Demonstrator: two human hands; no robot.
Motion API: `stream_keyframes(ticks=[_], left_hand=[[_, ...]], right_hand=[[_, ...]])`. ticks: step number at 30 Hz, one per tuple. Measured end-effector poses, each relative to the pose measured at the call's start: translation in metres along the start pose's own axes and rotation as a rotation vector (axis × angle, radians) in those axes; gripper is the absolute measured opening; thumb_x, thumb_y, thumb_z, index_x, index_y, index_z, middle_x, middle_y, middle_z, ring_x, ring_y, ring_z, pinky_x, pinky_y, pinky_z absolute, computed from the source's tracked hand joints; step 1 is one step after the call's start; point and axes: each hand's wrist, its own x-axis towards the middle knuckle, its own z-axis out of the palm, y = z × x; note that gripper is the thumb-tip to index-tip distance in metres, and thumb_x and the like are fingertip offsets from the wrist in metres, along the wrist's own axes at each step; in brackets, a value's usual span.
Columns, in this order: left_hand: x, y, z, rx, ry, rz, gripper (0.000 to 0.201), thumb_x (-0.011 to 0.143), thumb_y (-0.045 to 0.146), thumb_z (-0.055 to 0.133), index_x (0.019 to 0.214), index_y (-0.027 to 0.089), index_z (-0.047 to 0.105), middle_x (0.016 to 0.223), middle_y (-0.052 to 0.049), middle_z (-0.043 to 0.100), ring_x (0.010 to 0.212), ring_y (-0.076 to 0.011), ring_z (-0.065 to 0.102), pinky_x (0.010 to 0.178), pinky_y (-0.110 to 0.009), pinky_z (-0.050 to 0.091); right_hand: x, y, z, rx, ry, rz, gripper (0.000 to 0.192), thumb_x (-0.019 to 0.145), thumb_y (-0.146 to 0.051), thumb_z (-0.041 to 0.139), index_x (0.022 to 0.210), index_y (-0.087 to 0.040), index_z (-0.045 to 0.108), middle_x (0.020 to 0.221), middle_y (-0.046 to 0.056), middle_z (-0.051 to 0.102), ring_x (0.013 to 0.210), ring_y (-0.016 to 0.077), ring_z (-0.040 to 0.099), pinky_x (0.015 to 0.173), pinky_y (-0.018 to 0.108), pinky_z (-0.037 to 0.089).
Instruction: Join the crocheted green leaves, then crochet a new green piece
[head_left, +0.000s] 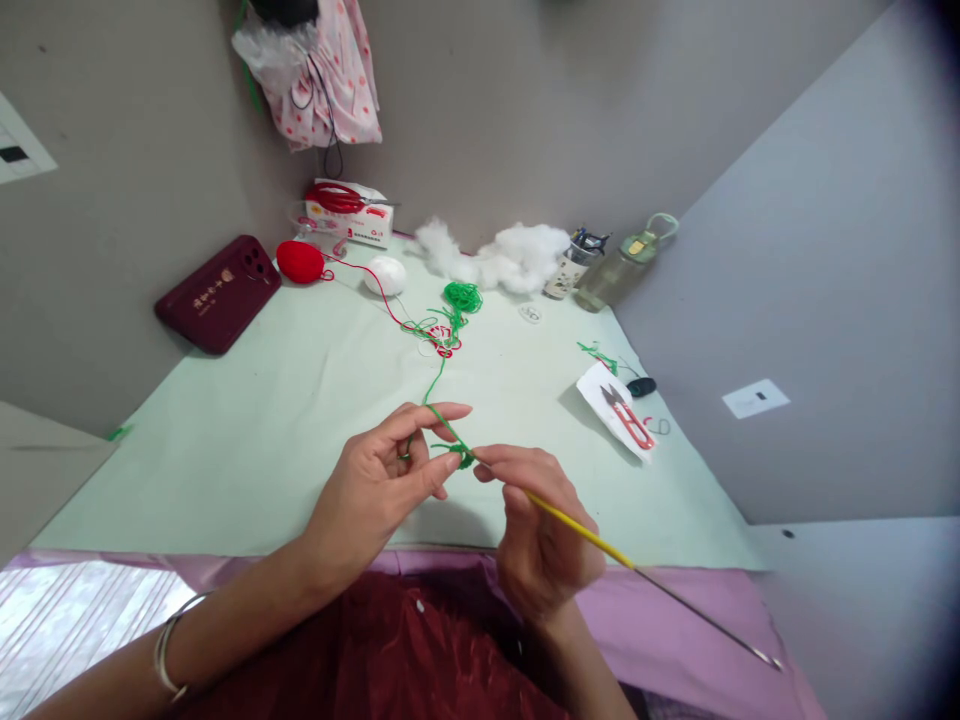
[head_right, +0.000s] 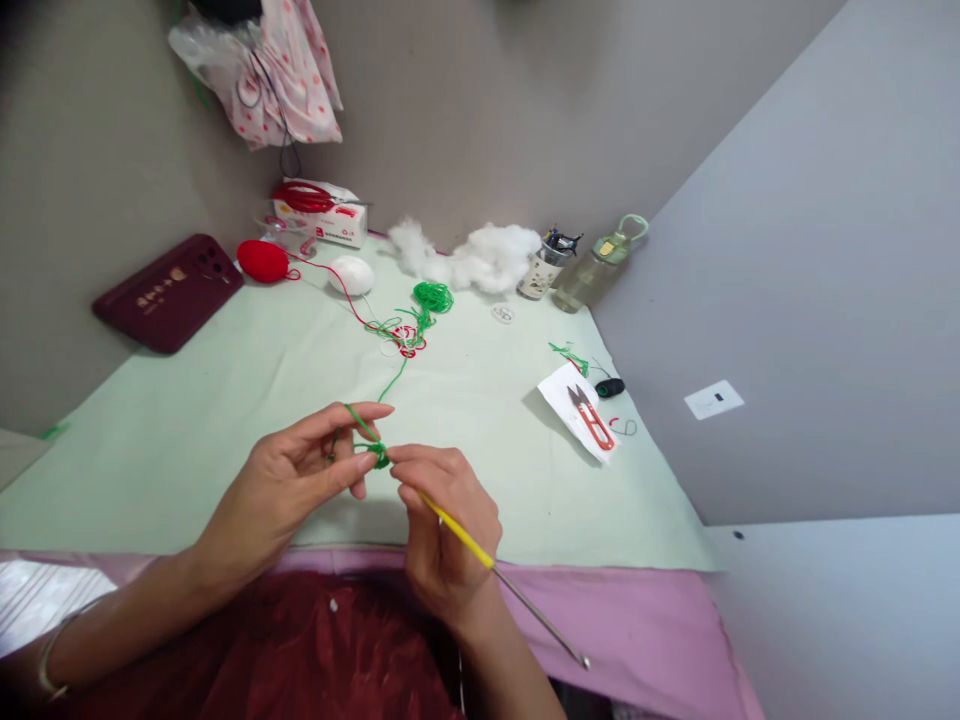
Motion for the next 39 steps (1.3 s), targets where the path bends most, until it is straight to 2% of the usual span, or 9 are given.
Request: stream_keyframes(ticks=[10,14,21,27,30,32,35,37,39], left_hand=[[0.001,0.001,0.000,-0.020,-0.017,-0.023,0.036,0.087,0.029,0.074,0.122,0.024,0.073,0.085,0.003,0.062,0.061,-0.0085,0.055,0.068,-0.025,0.054],[0.001,0.002,0.001,-0.009,0.011,-0.023,0.035,0.085,0.028,0.075,0.119,0.022,0.073,0.081,0.003,0.061,0.060,-0.0085,0.053,0.067,-0.025,0.054],[-0.001,0.000,0.004,0.011,0.070,-0.011,0.034,0.083,0.029,0.077,0.117,0.024,0.074,0.079,0.004,0.059,0.062,-0.0085,0.052,0.059,-0.022,0.045],[-0.003,-0.002,0.003,0.066,0.131,0.026,0.033,0.082,0.026,0.077,0.114,0.025,0.076,0.076,0.004,0.056,0.062,-0.0084,0.052,0.061,-0.022,0.043],[-0.004,-0.002,0.005,0.044,0.134,0.012,0.035,0.079,0.024,0.078,0.114,0.024,0.076,0.077,0.004,0.056,0.060,-0.0078,0.048,0.058,-0.021,0.041],[-0.004,-0.003,0.006,-0.043,0.099,-0.025,0.041,0.079,0.022,0.078,0.120,0.025,0.075,0.079,0.004,0.057,0.062,-0.0074,0.048,0.059,-0.020,0.043],[-0.003,-0.004,0.004,-0.303,-0.071,-0.162,0.048,0.082,0.025,0.078,0.130,0.025,0.070,0.077,0.005,0.057,0.063,-0.0071,0.050,0.063,-0.019,0.046],[0.000,-0.003,0.002,-0.472,-0.183,-0.276,0.050,0.083,0.030,0.079,0.132,0.021,0.069,0.074,0.005,0.055,0.060,-0.0060,0.046,0.060,-0.018,0.045],[0.003,-0.002,-0.001,-0.537,-0.200,-0.328,0.049,0.082,0.031,0.082,0.128,0.019,0.071,0.073,0.005,0.055,0.057,-0.0046,0.044,0.056,-0.017,0.042]], right_hand=[[0.000,-0.001,-0.001,0.029,-0.011,0.060,0.028,0.098,-0.006,0.050,0.111,-0.024,0.068,0.094,0.006,0.077,0.085,0.0208,0.074,0.070,0.038,0.061],[0.001,-0.002,-0.003,-0.034,-0.050,-0.006,0.026,0.098,-0.007,0.052,0.111,-0.024,0.067,0.091,0.006,0.077,0.087,0.0213,0.076,0.069,0.037,0.063],[-0.012,-0.002,0.002,-0.270,-0.092,-0.156,0.036,0.094,-0.008,0.060,0.127,-0.023,0.065,0.110,0.013,0.079,0.094,0.0223,0.075,0.075,0.035,0.064],[-0.006,0.001,0.003,-0.121,-0.095,-0.052,0.030,0.097,-0.009,0.055,0.119,-0.025,0.068,0.098,0.008,0.079,0.089,0.0203,0.076,0.072,0.032,0.064],[-0.008,0.003,0.004,-0.223,-0.116,-0.119,0.035,0.096,-0.010,0.059,0.126,-0.025,0.067,0.105,0.010,0.078,0.093,0.0213,0.076,0.074,0.033,0.064],[-0.012,0.003,0.004,-0.330,-0.123,-0.185,0.043,0.095,-0.008,0.061,0.133,-0.025,0.065,0.112,0.012,0.076,0.099,0.0227,0.075,0.076,0.033,0.065],[-0.015,0.001,0.005,-0.410,-0.139,-0.212,0.052,0.092,-0.003,0.064,0.138,-0.026,0.064,0.113,0.010,0.073,0.102,0.0228,0.073,0.080,0.034,0.064],[-0.014,0.000,0.005,-0.385,-0.136,-0.198,0.053,0.091,-0.001,0.064,0.136,-0.028,0.065,0.115,0.009,0.072,0.102,0.0220,0.073,0.080,0.034,0.064],[-0.010,0.000,0.005,-0.264,-0.071,-0.131,0.047,0.092,-0.002,0.062,0.129,-0.029,0.069,0.112,0.007,0.073,0.098,0.0203,0.072,0.077,0.033,0.063]])
